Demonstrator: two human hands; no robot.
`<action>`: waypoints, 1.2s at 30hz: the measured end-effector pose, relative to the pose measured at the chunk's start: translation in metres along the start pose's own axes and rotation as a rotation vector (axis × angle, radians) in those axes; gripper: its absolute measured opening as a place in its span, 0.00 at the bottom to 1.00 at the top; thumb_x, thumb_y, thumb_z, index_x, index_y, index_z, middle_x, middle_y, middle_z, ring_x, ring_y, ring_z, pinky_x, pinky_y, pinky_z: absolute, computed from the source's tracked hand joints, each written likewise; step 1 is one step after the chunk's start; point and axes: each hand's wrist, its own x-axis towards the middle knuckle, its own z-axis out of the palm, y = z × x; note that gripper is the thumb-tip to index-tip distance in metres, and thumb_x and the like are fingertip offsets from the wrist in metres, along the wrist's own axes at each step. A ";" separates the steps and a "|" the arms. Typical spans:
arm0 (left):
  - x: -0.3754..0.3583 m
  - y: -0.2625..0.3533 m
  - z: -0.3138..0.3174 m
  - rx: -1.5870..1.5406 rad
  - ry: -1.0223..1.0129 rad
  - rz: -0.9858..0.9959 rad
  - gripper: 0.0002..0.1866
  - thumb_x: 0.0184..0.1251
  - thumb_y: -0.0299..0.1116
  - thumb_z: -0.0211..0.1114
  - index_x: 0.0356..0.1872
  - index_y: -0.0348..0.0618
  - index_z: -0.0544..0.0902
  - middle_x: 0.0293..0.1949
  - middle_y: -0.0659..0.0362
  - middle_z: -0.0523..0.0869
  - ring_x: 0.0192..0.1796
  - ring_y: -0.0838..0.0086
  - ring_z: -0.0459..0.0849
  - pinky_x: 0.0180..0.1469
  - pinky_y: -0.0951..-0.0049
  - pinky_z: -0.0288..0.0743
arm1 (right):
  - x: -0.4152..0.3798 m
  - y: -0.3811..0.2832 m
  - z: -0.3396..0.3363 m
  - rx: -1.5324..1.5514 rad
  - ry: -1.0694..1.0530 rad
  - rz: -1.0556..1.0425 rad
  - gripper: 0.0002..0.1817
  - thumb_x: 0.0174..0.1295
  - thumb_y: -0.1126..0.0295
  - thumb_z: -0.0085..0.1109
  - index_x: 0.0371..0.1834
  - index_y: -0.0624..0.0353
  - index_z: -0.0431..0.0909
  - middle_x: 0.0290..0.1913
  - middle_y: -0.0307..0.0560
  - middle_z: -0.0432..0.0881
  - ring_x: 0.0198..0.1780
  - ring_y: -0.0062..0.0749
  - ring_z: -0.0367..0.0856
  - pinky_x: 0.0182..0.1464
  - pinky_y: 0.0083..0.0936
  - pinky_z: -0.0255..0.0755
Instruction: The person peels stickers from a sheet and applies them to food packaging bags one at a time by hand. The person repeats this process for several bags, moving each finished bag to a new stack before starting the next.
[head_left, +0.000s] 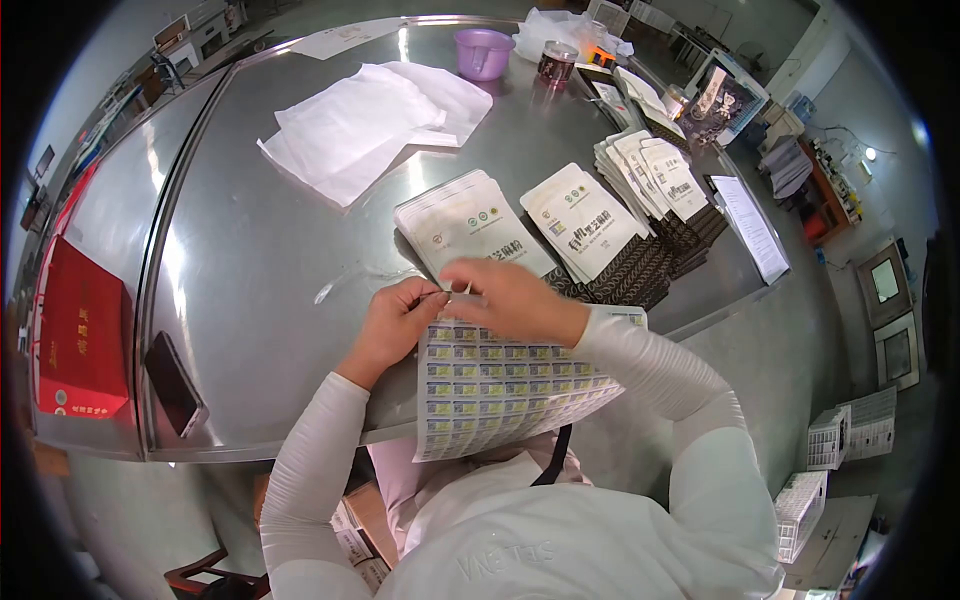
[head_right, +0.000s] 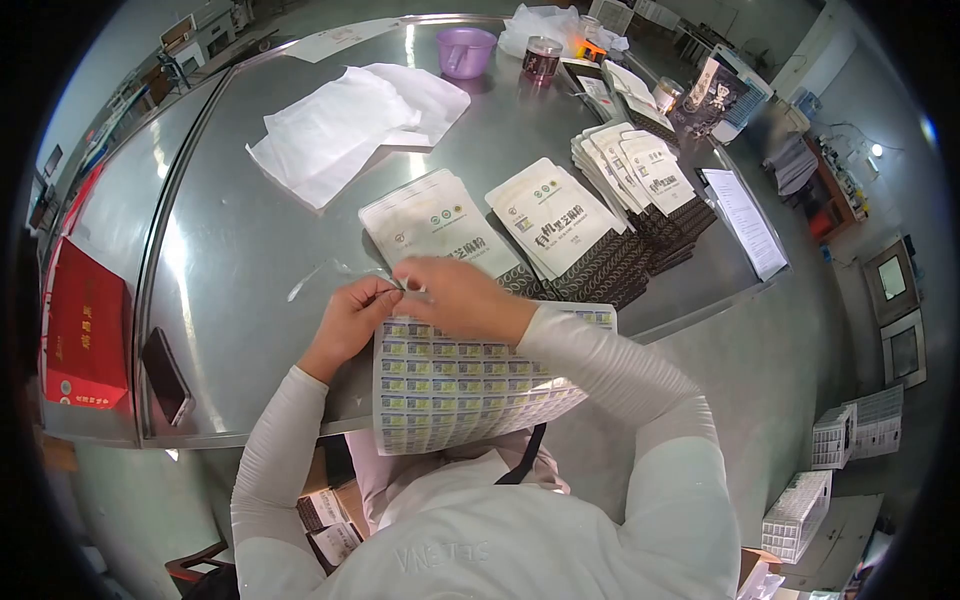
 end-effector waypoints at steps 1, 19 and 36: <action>-0.001 0.000 -0.001 -0.035 -0.015 -0.014 0.10 0.70 0.33 0.62 0.40 0.36 0.83 0.30 0.64 0.83 0.33 0.84 0.76 0.37 0.79 0.72 | -0.001 0.000 0.007 -0.007 0.025 0.007 0.16 0.62 0.64 0.64 0.48 0.57 0.74 0.38 0.51 0.81 0.37 0.46 0.82 0.40 0.33 0.75; 0.000 0.011 -0.010 -0.363 -0.008 -0.241 0.15 0.75 0.38 0.55 0.38 0.39 0.83 0.27 0.67 0.80 0.28 0.86 0.71 0.32 0.83 0.67 | -0.004 0.011 0.020 -0.274 0.331 -0.297 0.05 0.60 0.70 0.62 0.37 0.53 0.76 0.40 0.40 0.81 0.39 0.40 0.79 0.46 0.35 0.69; -0.002 0.000 -0.002 -0.060 -0.080 -0.072 0.19 0.77 0.38 0.53 0.58 0.34 0.78 0.51 0.51 0.86 0.52 0.73 0.83 0.56 0.74 0.73 | 0.065 0.056 -0.015 -0.060 -0.193 0.222 0.08 0.57 0.68 0.63 0.30 0.62 0.80 0.25 0.43 0.83 0.28 0.29 0.81 0.33 0.28 0.73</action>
